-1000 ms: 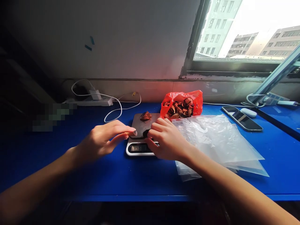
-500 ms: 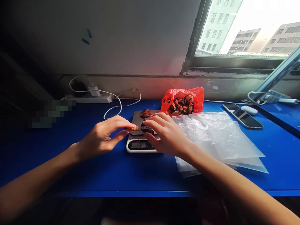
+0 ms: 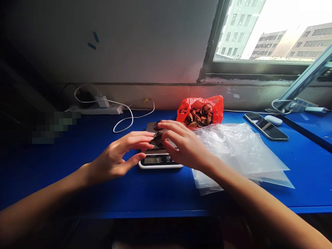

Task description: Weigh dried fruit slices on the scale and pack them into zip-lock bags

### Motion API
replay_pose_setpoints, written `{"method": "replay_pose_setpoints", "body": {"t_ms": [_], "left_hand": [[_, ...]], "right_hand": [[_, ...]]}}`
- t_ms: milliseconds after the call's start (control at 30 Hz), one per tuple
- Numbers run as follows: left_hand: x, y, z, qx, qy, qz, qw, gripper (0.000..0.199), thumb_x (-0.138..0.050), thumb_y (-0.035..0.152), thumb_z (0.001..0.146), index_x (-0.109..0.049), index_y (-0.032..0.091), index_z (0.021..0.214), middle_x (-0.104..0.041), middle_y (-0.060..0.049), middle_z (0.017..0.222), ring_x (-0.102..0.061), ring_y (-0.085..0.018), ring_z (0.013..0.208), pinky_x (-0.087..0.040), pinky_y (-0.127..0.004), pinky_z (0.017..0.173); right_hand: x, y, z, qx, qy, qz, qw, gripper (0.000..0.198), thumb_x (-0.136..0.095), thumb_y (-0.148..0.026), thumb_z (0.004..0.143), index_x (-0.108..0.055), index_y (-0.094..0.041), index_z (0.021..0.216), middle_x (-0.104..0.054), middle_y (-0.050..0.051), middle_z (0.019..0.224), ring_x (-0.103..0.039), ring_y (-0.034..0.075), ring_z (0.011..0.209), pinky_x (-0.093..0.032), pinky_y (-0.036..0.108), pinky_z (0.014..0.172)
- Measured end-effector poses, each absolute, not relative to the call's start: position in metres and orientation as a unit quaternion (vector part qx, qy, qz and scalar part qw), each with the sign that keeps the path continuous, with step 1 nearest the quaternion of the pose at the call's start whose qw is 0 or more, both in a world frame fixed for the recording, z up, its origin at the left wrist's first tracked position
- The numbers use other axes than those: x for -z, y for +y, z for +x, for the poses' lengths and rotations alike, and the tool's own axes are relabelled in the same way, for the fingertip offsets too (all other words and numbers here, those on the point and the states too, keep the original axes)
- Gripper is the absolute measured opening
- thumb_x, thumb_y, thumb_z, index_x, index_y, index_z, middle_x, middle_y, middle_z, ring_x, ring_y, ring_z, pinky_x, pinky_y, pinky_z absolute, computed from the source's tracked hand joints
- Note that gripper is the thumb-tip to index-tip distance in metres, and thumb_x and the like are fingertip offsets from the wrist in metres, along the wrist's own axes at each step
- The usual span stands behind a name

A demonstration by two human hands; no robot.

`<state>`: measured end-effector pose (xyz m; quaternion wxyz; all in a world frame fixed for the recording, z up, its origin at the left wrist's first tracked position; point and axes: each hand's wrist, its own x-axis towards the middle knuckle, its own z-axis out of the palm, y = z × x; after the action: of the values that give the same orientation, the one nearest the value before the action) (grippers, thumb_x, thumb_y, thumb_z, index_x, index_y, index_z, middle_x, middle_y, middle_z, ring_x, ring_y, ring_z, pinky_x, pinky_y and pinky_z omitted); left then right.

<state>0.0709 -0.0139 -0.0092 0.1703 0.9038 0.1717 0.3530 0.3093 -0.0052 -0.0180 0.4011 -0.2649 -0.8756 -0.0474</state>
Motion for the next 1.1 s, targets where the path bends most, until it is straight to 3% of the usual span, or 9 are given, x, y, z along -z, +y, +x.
{"method": "replay_pose_setpoints", "body": {"t_ms": [200, 300, 433, 667, 1100], "left_hand": [[0.015, -0.008, 0.068, -0.315, 0.225, 0.921, 0.042, 0.026, -0.053, 0.012, 0.091, -0.052, 0.016, 0.116, -0.062, -0.009, 0.109, -0.058, -0.022, 0.107, -0.050, -0.041, 0.095], [0.016, -0.005, 0.067, -0.267, 0.254, 0.929, 0.024, 0.020, -0.054, 0.019, 0.091, -0.057, 0.017, 0.111, -0.059, -0.011, 0.117, -0.054, -0.025, 0.110, -0.047, -0.044, 0.094], [0.016, -0.005, 0.070, -0.204, 0.274, 0.940, 0.011, 0.019, -0.058, 0.027, 0.090, -0.063, 0.019, 0.106, -0.050, -0.013, 0.131, -0.044, -0.030, 0.125, -0.038, -0.051, 0.102], [0.020, -0.005, 0.089, -0.195, 0.303, 0.933, 0.006, 0.023, -0.057, 0.030, 0.091, -0.063, 0.020, 0.110, -0.048, -0.014, 0.135, -0.036, -0.032, 0.132, -0.034, -0.054, 0.105], [0.025, 0.000, 0.076, -0.282, 0.326, 0.902, -0.034, 0.020, -0.051, 0.026, 0.093, -0.065, 0.019, 0.106, -0.056, -0.012, 0.122, -0.044, -0.033, 0.124, -0.037, -0.054, 0.100]], "right_hand": [[0.003, 0.008, 0.339, 0.126, -0.798, -0.365, 0.462, 0.007, -0.055, -0.015, 0.084, -0.059, -0.022, 0.082, -0.068, 0.007, 0.091, -0.063, 0.021, 0.091, -0.051, 0.038, 0.080], [0.003, 0.018, 0.354, 0.156, -0.761, -0.432, 0.459, 0.006, -0.055, -0.021, 0.085, -0.059, -0.022, 0.080, -0.066, 0.006, 0.081, -0.060, 0.021, 0.080, -0.049, 0.038, 0.075], [0.012, 0.032, 0.368, 0.166, -0.741, -0.481, 0.438, 0.007, -0.054, -0.024, 0.084, -0.059, -0.021, 0.081, -0.067, 0.007, 0.083, -0.059, 0.022, 0.080, -0.047, 0.038, 0.075], [0.017, 0.044, 0.378, 0.146, -0.718, -0.571, 0.370, 0.015, -0.054, -0.030, 0.081, -0.062, -0.020, 0.076, -0.067, 0.008, 0.081, -0.057, 0.020, 0.072, -0.043, 0.034, 0.066], [0.008, 0.046, 0.393, 0.098, -0.657, -0.679, 0.313, 0.014, -0.053, -0.031, 0.074, -0.059, -0.020, 0.068, -0.059, 0.004, 0.064, -0.049, 0.017, 0.058, -0.031, 0.029, 0.055]]}}
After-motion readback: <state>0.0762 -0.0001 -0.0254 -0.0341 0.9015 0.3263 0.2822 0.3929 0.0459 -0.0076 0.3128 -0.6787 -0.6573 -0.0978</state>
